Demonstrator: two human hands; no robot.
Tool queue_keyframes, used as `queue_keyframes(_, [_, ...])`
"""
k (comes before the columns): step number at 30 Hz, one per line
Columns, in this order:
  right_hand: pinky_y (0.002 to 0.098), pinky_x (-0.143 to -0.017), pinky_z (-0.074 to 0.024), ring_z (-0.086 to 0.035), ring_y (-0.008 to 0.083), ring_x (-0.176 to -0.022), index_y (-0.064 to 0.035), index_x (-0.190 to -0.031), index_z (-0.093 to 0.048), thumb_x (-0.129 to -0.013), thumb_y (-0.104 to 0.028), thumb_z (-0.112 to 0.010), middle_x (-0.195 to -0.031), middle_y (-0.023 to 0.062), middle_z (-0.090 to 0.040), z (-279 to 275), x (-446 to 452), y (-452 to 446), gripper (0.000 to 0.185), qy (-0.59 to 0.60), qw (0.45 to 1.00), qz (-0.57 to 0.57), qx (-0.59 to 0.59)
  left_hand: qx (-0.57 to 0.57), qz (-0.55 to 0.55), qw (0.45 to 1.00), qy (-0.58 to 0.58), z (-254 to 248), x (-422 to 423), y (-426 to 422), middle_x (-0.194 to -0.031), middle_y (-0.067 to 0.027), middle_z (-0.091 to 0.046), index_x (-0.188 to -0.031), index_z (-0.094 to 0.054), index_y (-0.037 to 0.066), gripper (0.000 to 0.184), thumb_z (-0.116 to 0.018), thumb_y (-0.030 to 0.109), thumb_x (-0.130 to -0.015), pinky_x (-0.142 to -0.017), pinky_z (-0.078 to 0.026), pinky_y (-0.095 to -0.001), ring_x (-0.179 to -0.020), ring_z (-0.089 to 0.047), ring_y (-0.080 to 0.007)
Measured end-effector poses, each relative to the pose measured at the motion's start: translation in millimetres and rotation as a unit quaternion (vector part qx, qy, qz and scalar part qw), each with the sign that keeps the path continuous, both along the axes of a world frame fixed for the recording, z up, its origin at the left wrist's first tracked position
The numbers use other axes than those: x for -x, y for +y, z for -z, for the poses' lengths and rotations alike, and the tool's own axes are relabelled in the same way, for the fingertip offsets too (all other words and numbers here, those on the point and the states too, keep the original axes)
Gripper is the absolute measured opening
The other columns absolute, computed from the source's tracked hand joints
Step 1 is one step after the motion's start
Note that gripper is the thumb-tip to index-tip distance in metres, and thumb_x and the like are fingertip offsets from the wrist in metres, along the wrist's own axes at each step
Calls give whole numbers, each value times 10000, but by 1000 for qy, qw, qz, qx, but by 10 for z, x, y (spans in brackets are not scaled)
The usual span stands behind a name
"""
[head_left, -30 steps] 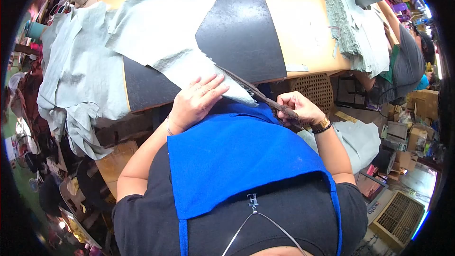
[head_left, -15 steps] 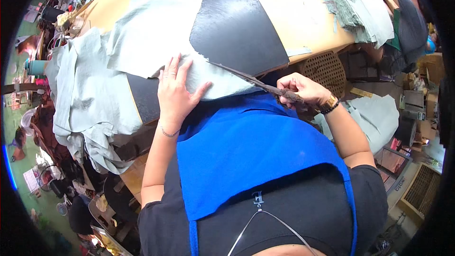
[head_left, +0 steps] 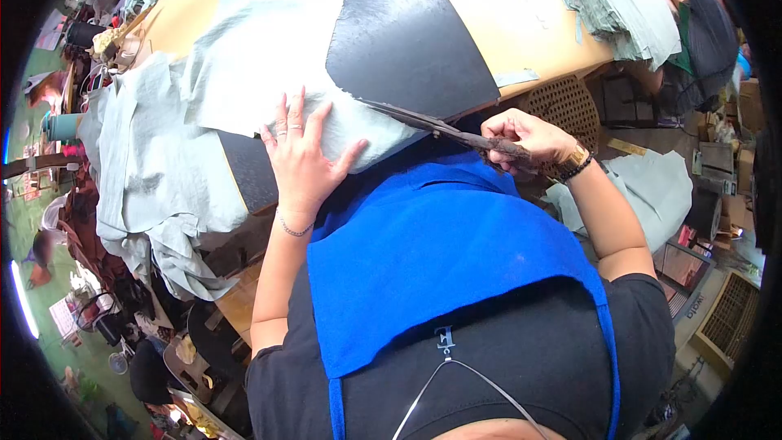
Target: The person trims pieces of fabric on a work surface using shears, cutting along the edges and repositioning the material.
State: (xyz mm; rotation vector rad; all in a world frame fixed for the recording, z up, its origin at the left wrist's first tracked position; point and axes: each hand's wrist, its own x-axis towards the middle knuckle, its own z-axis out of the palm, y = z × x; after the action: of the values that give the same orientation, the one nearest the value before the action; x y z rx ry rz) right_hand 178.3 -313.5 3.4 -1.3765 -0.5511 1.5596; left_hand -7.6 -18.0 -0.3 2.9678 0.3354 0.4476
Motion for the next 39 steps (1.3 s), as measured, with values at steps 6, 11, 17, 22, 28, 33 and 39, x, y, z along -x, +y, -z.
queue_keyframes(6, [210,-515,-483,-586,68,-600,-27,-794,-576,-847,-296,-706,-720,16,-621,14,-16,101,303,5,1000,-7,-18,0,-6,1000,10,-3,4,-17,-1470,-130,-364,-1179,-599,127,629,-713,549,-727,-1037,-190,-651,-1386,-277,-350])
queue_keyframes(11, [206,-513,-482,-586,64,-601,-35,-781,-567,-853,-275,-700,-715,13,-618,21,-4,88,283,17,1000,-11,-21,11,-10,1000,5,24,5,-16,-1472,-133,-361,-1192,-593,127,631,-704,548,-736,-1034,-192,-656,-1386,-276,-351])
queue_keyframes(17, [201,-507,-469,-585,61,-605,-35,-789,-570,-850,-255,-704,-722,12,-629,17,10,52,264,-1,1000,-15,5,14,-8,1000,12,21,3,-9,-1468,-139,-365,-1208,-585,126,637,-699,546,-743,-1030,-200,-657,-1384,-279,-350])
queue_keyframes(22, [201,-511,-463,-580,58,-608,-31,-802,-584,-844,-262,-714,-741,18,-647,23,40,93,268,6,1000,0,-2,20,-3,1000,4,40,13,-5,-1468,-138,-365,-1201,-588,130,632,-702,546,-739,-1023,-199,-666,-1381,-284,-351])
queue_keyframes(28, [210,-523,-466,-574,61,-605,-35,-829,-593,-842,-285,-720,-765,21,-652,-37,85,36,281,35,999,23,9,10,-12,1000,10,25,8,-14,-1470,-134,-363,-1190,-595,134,635,-713,549,-724,-1019,-197,-672,-1382,-282,-351])
queue_keyframes(33, [211,-475,-461,-564,69,-569,-65,-758,-511,-815,-276,-748,-685,21,-608,-11,111,101,323,44,998,41,4,15,-13,1000,10,13,0,-43,-1473,-130,-360,-1183,-599,137,639,-722,551,-712,-1015,-190,-683,-1384,-281,-352])
queue_keyframes(39, [211,-466,-454,-568,73,-565,-63,-760,-515,-812,-272,-752,-694,22,-608,50,147,222,320,31,999,43,-9,5,-8,1000,12,22,1,-83,-1481,-149,-345,-1151,-615,123,647,-691,593,-713,-998,-199,-706,-1376,-290,-377])
